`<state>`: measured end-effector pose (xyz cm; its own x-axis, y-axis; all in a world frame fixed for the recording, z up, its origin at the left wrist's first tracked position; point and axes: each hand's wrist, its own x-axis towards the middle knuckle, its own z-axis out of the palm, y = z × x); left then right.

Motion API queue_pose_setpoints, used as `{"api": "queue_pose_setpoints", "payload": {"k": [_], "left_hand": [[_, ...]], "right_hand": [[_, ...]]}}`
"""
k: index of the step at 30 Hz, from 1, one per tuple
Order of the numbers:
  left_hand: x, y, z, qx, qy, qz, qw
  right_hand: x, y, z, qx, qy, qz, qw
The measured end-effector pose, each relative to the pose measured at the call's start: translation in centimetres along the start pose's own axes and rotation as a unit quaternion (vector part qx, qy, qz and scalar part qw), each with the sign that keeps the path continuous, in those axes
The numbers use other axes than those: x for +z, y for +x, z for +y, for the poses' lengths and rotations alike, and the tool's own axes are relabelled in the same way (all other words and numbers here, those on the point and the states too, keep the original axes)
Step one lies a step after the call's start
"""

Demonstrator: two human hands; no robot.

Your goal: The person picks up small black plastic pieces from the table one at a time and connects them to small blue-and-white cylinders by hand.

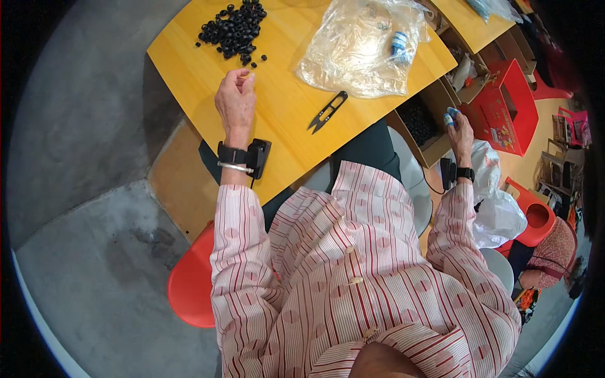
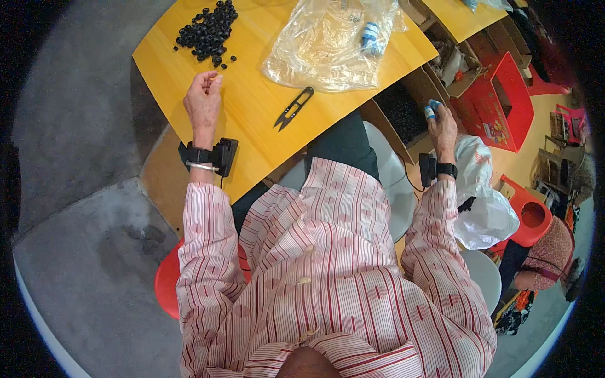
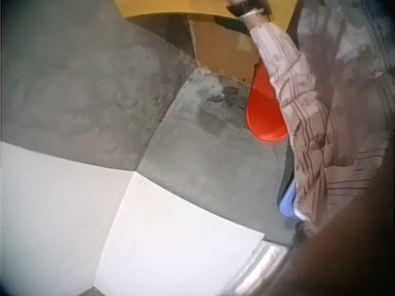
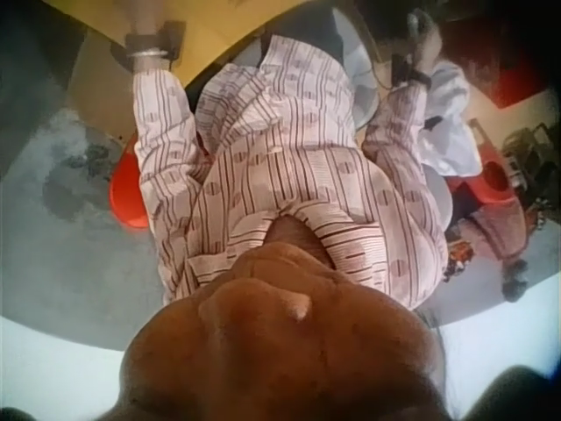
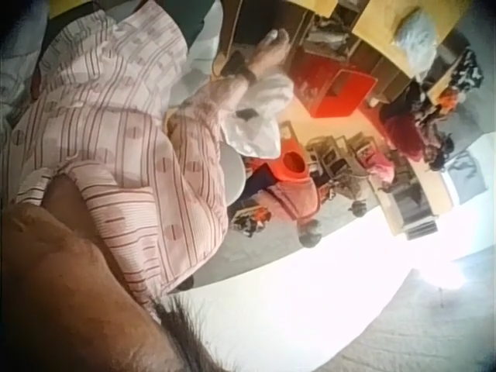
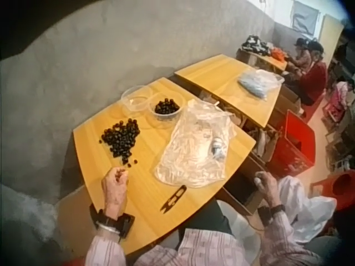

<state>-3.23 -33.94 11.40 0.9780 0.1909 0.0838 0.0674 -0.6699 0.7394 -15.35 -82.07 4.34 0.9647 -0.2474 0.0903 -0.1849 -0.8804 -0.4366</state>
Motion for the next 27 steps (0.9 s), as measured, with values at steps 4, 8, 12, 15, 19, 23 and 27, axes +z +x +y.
{"api": "queue_pose_setpoints", "payload": {"k": [4, 8, 12, 15, 19, 23, 27], "left_hand": [[0.7, 1.2, -0.4, 0.01, 0.022, 0.024, 0.999], [0.4, 2.5, -0.8, 0.02, 0.034, 0.025, 0.999], [0.4, 3.8, -0.3, 0.031, 0.075, 0.01, 0.997], [0.4, 4.5, -0.3, 0.121, 0.154, 0.016, 0.981], [0.6, 5.0, -0.6, 0.168, 0.203, -0.035, 0.964], [0.8, 5.1, -1.0, 0.188, 0.193, -0.042, 0.962], [0.6, 4.6, -1.8, 0.18, 0.172, -0.018, 0.968]], "right_hand": [[-0.7, -1.1, -0.9, 0.001, -0.023, -0.003, 1.0], [-0.5, -1.7, -1.8, -0.015, -0.013, 0.011, 1.0], [-0.5, -1.9, -2.8, -0.013, -0.022, -0.011, 1.0], [-0.5, -2.0, -4.5, -0.023, 0.002, -0.016, 1.0], [-0.6, -2.2, -4.9, -0.03, 0.012, -0.028, 0.999], [-1.1, -2.5, -5.6, -0.02, 0.0, -0.039, 0.999], [-1.3, -2.4, -5.6, -0.028, -0.014, -0.043, 0.999]]}}
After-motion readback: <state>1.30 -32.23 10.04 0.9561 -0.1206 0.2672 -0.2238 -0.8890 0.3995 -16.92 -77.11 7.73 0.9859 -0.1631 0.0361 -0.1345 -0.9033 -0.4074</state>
